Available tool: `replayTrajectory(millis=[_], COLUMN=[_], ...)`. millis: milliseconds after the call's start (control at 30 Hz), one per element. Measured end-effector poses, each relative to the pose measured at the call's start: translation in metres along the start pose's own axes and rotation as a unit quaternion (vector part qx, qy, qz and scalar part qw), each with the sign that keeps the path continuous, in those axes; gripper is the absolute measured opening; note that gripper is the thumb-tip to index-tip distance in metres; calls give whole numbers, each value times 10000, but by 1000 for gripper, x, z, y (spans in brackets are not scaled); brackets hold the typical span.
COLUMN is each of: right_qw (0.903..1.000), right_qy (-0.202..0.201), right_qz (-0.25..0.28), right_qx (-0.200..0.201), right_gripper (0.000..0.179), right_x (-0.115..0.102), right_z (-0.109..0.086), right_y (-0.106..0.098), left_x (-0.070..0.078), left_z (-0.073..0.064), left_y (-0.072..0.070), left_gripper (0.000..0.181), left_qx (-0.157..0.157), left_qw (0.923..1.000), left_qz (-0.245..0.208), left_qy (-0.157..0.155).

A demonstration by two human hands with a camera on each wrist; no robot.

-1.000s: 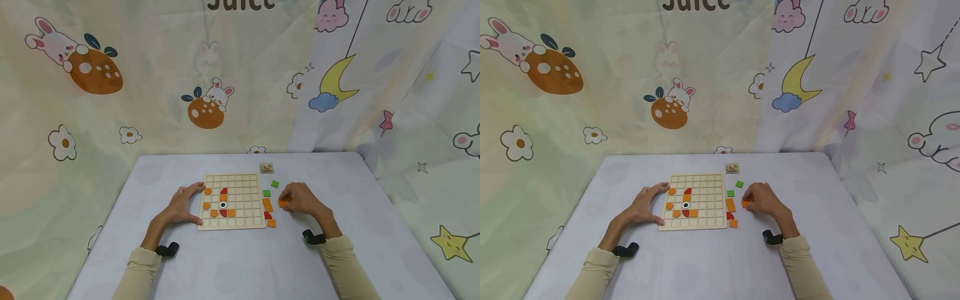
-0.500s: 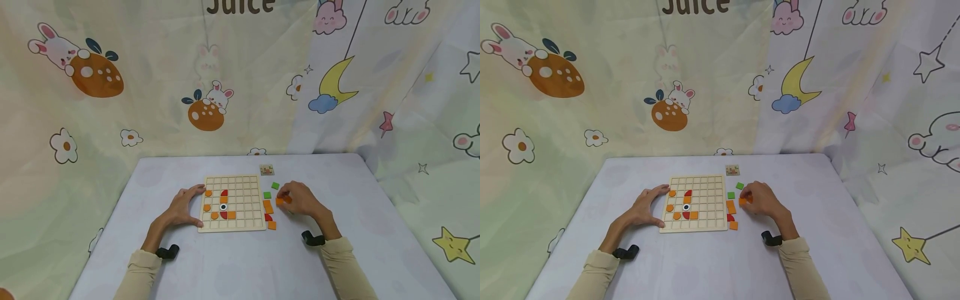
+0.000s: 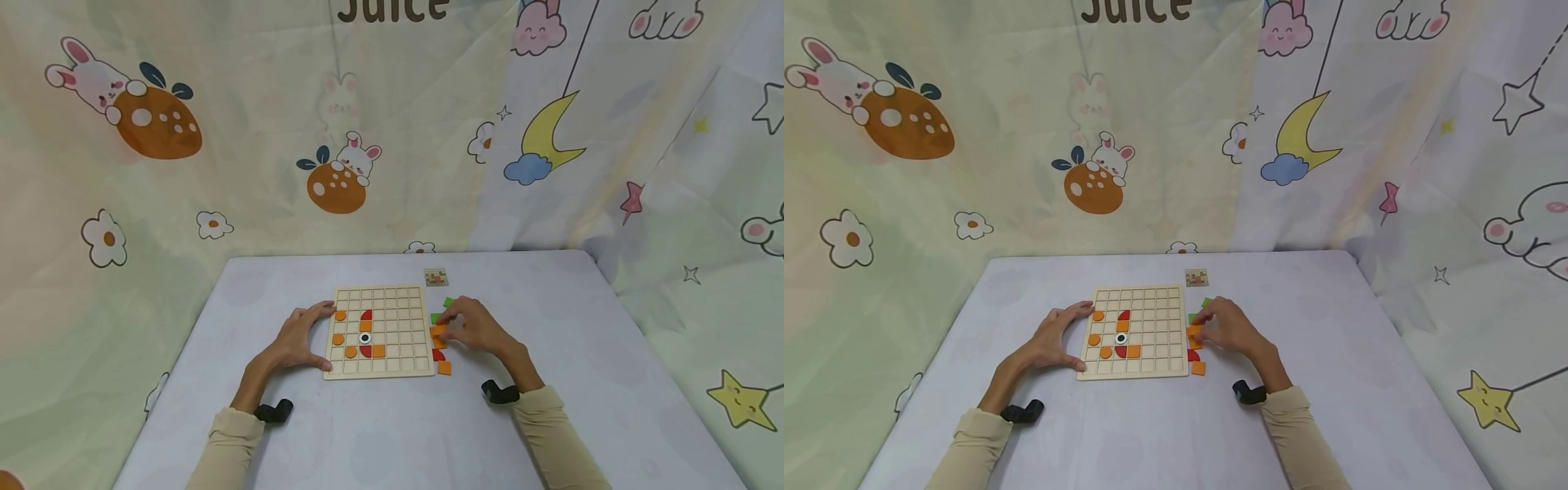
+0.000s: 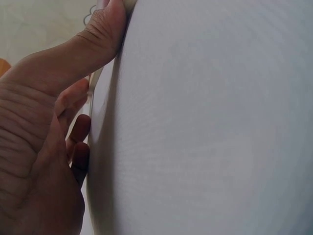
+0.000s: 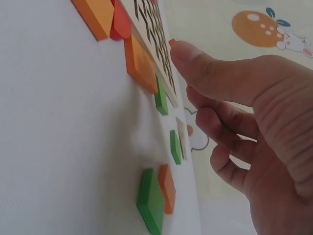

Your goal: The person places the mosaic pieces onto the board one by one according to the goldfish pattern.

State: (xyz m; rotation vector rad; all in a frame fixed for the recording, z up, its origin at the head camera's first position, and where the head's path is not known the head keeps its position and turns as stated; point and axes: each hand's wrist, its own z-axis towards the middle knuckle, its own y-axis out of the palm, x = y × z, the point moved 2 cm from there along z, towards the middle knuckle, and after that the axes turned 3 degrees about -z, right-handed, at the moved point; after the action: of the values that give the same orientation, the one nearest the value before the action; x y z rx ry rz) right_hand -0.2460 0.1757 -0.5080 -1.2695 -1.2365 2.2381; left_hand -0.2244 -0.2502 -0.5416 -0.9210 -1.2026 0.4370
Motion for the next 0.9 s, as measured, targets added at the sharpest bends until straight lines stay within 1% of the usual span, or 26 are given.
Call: replayTrajectory(millis=[133,233,367,500,600,700,900], right_qw=[9990,9972,9957,9949,9939,9934,9945], right_qy=[77,22,-127,-273,-285,-306,-517], right_qz=[428,731,890,909,960,977,758], right_qx=[-106,-175,-229,-337,-469,-522,-505], right_gripper=[23,25,27,26,24,22,22], right_x=[-4,-6,-8,-12,-18,-24,-35], right_z=[7,13,19,24,28,33,44], right_y=[6,12,22,32,38,42,51], left_x=[-1,-1,-1,-2,-2,0,2], left_z=[0,0,0,-1,-2,-2,-1], left_y=[0,0,0,2,3,2,-1], left_gripper=[128,128,128,128,128,128,127], left_qx=[-7,-10,-1,-65,-100,-53,-36], left_qw=[10000,10000,10000,9999,9998,9999,9999], left_qz=[-28,-19,-51,-107,-119,-94,-63], left_qy=[-27,-44,-54,-75,-115,-108,-97])
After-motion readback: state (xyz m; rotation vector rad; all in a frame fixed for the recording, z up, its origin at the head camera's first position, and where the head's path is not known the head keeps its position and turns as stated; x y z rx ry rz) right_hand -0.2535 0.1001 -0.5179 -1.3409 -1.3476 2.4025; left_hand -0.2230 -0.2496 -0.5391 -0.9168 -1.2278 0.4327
